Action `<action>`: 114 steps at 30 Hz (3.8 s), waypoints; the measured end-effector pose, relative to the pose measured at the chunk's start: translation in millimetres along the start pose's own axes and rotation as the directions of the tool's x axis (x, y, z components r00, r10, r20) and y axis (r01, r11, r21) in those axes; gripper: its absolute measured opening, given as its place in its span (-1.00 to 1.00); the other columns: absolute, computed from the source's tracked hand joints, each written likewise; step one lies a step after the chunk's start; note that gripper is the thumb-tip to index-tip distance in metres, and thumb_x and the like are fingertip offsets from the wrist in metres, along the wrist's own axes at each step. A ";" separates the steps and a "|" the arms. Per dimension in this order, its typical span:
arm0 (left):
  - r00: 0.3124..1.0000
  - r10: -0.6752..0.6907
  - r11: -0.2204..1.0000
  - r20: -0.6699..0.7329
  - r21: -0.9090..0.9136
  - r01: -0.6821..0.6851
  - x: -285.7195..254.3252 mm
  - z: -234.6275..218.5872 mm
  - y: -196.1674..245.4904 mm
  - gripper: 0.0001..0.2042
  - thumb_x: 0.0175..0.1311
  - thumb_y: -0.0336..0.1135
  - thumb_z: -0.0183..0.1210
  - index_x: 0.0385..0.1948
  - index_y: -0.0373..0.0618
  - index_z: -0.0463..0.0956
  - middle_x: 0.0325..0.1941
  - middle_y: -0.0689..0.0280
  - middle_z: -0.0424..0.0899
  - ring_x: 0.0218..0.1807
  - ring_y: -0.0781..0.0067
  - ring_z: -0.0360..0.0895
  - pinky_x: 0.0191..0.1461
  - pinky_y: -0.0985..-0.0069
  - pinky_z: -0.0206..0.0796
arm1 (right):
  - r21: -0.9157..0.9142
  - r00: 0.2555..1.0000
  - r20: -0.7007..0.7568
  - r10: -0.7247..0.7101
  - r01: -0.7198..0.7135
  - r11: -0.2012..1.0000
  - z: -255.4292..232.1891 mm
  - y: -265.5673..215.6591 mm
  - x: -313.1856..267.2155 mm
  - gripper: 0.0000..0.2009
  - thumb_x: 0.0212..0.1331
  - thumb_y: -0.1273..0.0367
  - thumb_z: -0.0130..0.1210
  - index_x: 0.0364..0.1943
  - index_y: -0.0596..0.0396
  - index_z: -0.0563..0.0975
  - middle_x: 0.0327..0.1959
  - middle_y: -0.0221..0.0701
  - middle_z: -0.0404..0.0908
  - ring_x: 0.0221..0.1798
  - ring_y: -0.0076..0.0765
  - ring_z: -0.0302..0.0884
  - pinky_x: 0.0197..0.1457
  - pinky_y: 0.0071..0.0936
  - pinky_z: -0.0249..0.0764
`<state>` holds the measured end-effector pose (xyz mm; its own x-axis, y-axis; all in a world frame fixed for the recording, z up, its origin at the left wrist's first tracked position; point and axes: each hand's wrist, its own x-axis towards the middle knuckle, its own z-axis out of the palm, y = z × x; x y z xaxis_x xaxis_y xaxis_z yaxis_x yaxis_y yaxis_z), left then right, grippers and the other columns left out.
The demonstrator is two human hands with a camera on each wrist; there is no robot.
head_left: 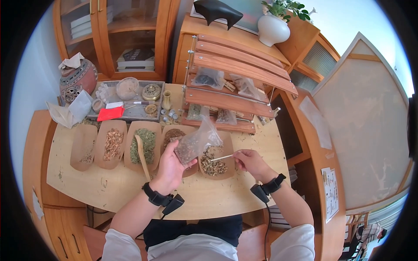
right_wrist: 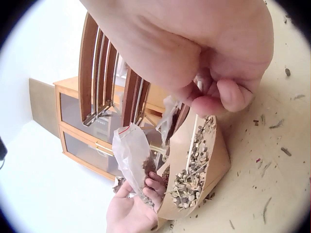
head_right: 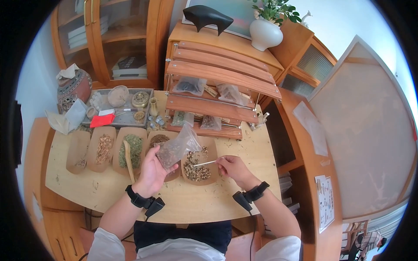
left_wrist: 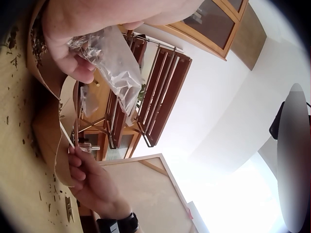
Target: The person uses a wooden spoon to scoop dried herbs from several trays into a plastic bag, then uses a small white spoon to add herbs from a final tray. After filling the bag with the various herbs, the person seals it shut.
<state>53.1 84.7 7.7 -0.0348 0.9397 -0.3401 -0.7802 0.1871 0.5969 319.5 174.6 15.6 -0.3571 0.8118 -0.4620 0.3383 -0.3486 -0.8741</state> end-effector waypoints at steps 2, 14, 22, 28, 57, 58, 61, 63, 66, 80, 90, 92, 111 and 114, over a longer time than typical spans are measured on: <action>1.000 -0.001 1.000 0.000 0.003 0.001 0.1 -0.2 0.1 -0.62 0.47 0.00 -0.13 0.11 -0.02 0.38 0.11 0.34 0.57 0.12 0.43 0.51 0.12 0.31 0.37 | 0.049 1.000 0.012 0.018 -0.019 0.999 -1.9 1.4 0.5 -0.79 0.37 0.35 0.03 -0.44 0.10 0.49 -0.55 -0.58 0.40 -0.53 -0.66 0.30 -0.46 -0.66 0.21; 1.000 0.008 1.000 0.001 -0.013 -0.008 3.6 -6.0 -2.6 -0.62 0.48 -0.01 -0.14 0.13 -0.03 0.36 0.14 0.33 0.56 0.14 0.42 0.50 0.13 0.29 0.37 | 0.229 0.991 -0.097 -0.089 0.110 0.967 -37.0 -53.7 -20.2 -0.83 0.39 0.37 0.01 -0.25 0.22 0.54 -0.44 -0.53 0.43 -0.49 -0.63 0.31 -0.46 -0.67 0.22; 0.999 -0.016 1.000 0.044 0.017 0.016 -0.3 0.0 0.1 -0.64 0.49 -0.02 -0.16 0.14 0.04 0.35 0.15 0.35 0.55 0.15 0.43 0.49 0.13 0.29 0.36 | -0.086 0.953 -0.141 -0.267 0.257 0.963 -5.8 -97.2 -37.2 -0.81 0.40 0.34 0.03 -0.28 0.19 0.54 -0.47 -0.53 0.48 -0.48 -0.66 0.38 -0.45 -0.67 0.25; 0.997 -0.014 1.000 0.081 -0.014 0.015 -0.9 -2.8 2.0 -0.63 0.49 -0.02 -0.16 0.13 -0.01 0.36 0.16 0.35 0.55 0.18 0.44 0.47 0.15 0.29 0.35 | -0.062 0.876 -0.314 -0.366 0.366 0.928 -9.6 -79.3 -48.0 -0.80 0.38 0.34 0.04 -0.23 0.20 0.59 -0.46 -0.54 0.51 -0.49 -0.69 0.40 -0.44 -0.70 0.28; 0.912 -0.079 0.916 0.403 -0.332 0.227 -42.0 15.8 -18.6 -0.64 0.42 -0.01 -0.08 -0.05 -0.11 0.47 -0.27 0.32 0.56 -0.34 0.40 0.50 -0.31 0.49 0.36 | -0.401 0.742 -0.165 -0.649 0.551 0.732 29.9 -17.1 -111.8 -0.64 0.24 0.34 0.24 0.08 0.18 0.50 -0.01 -0.25 0.55 -0.17 -0.43 0.61 -0.20 -0.54 0.51; 0.930 -0.102 0.929 0.353 -0.302 0.216 -49.0 20.0 -22.7 -0.64 0.43 -0.01 -0.09 -0.07 -0.10 0.48 -0.30 0.31 0.56 -0.35 0.38 0.50 -0.31 0.49 0.37 | -0.344 0.737 -0.134 -0.663 0.593 0.728 40.0 -20.2 -119.6 -0.65 0.24 0.35 0.24 0.06 0.18 0.51 -0.04 -0.27 0.57 -0.19 -0.45 0.60 -0.21 -0.55 0.50; 0.962 -0.108 0.968 0.251 -0.195 0.160 -64.9 26.3 -36.4 -0.64 0.44 0.01 -0.13 -0.01 -0.03 0.47 -0.15 0.33 0.61 -0.18 0.40 0.54 -0.17 0.45 0.38 | -0.290 0.682 -0.035 -0.730 0.693 0.661 66.4 -23.3 -136.0 -0.69 0.24 0.34 0.26 0.00 0.17 0.52 -0.18 -0.36 0.60 -0.26 -0.55 0.55 -0.27 -0.60 0.44; 0.975 -0.076 0.989 0.207 -0.112 0.101 -74.0 34.1 -45.6 -0.63 0.43 0.03 -0.15 0.05 0.06 0.43 -0.04 0.36 0.61 -0.06 0.39 0.52 -0.03 0.31 0.35 | -0.240 0.697 -0.062 -0.714 0.684 0.689 81.1 -28.3 -146.7 -0.77 0.27 0.36 0.24 -0.09 0.15 0.51 -0.27 -0.46 0.55 -0.30 -0.63 0.50 -0.27 -0.64 0.41; 0.988 -0.030 0.999 0.150 -0.039 0.036 -91.1 44.1 -51.9 -0.63 0.44 0.04 -0.16 0.11 0.11 0.40 0.08 0.37 0.59 0.10 0.39 0.49 0.11 0.22 0.29 | -0.114 0.767 -0.144 -0.625 0.614 0.781 80.2 -22.2 -143.1 -0.83 0.30 0.37 0.21 -0.19 0.13 0.48 -0.36 -0.52 0.52 -0.38 -0.68 0.44 -0.30 -0.69 0.37; 0.973 0.194 0.977 0.128 0.066 -0.204 -79.2 43.4 -90.1 -0.78 0.50 -0.24 -0.07 0.04 -0.07 0.40 0.04 0.33 0.58 0.12 0.44 0.51 0.23 0.36 0.36 | -0.198 0.661 -0.215 -0.719 0.691 0.695 27.4 13.6 -116.4 -0.78 0.24 0.35 0.27 -0.13 0.18 0.59 -0.47 -0.51 0.57 -0.47 -0.67 0.40 -0.39 -0.65 0.36; 0.992 0.057 0.980 0.110 0.182 -0.077 -68.8 68.0 -83.2 -0.72 0.55 -0.14 -0.14 0.08 -0.04 0.40 0.06 0.35 0.60 0.08 0.48 0.57 0.11 0.40 0.44 | -0.385 0.518 -0.238 -0.822 0.726 0.569 5.9 -12.9 -126.4 -0.85 0.28 0.41 0.21 -0.16 0.19 0.61 -0.41 -0.39 0.56 -0.43 -0.62 0.44 -0.35 -0.60 0.40; 0.991 0.055 0.980 0.120 0.182 -0.076 -63.5 69.4 -84.7 -0.71 0.55 -0.12 -0.15 0.09 -0.03 0.40 0.08 0.36 0.60 0.10 0.48 0.56 0.09 0.37 0.44 | -0.379 0.578 -0.224 -0.785 0.690 0.616 -2.3 -9.0 -119.4 -0.86 0.30 0.41 0.19 -0.15 0.18 0.60 -0.36 -0.42 0.55 -0.39 -0.64 0.45 -0.32 -0.61 0.42; 0.999 0.048 0.990 -0.024 -0.135 -0.051 -10.4 26.3 2.0 -0.66 0.49 0.00 -0.17 0.06 0.03 0.39 -0.05 0.35 0.58 -0.15 0.39 0.51 -0.11 0.39 0.35 | 0.547 0.999 -0.039 0.006 0.016 0.837 -7.0 34.1 -73.6 -0.57 0.34 0.40 0.09 0.24 0.23 0.32 -0.22 -0.38 0.55 -0.29 -0.49 0.52 -0.24 -0.53 0.41; 1.000 0.006 0.989 0.010 -0.147 -0.005 0.7 19.7 1.0 -0.65 0.48 0.01 -0.16 0.08 0.03 0.37 -0.02 0.35 0.57 -0.11 0.38 0.51 -0.07 0.38 0.34 | 0.615 0.999 -0.040 0.010 0.017 0.788 -2.5 32.4 -48.8 -0.63 0.36 0.38 0.10 0.19 0.18 0.37 -0.24 -0.42 0.54 -0.28 -0.50 0.50 -0.25 -0.53 0.40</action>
<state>64.6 91.2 22.4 -0.0333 0.9437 -0.3292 -0.8632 0.1389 0.4854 350.1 124.9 10.2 -0.3186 0.8265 -0.4641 -0.2754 -0.5492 -0.7890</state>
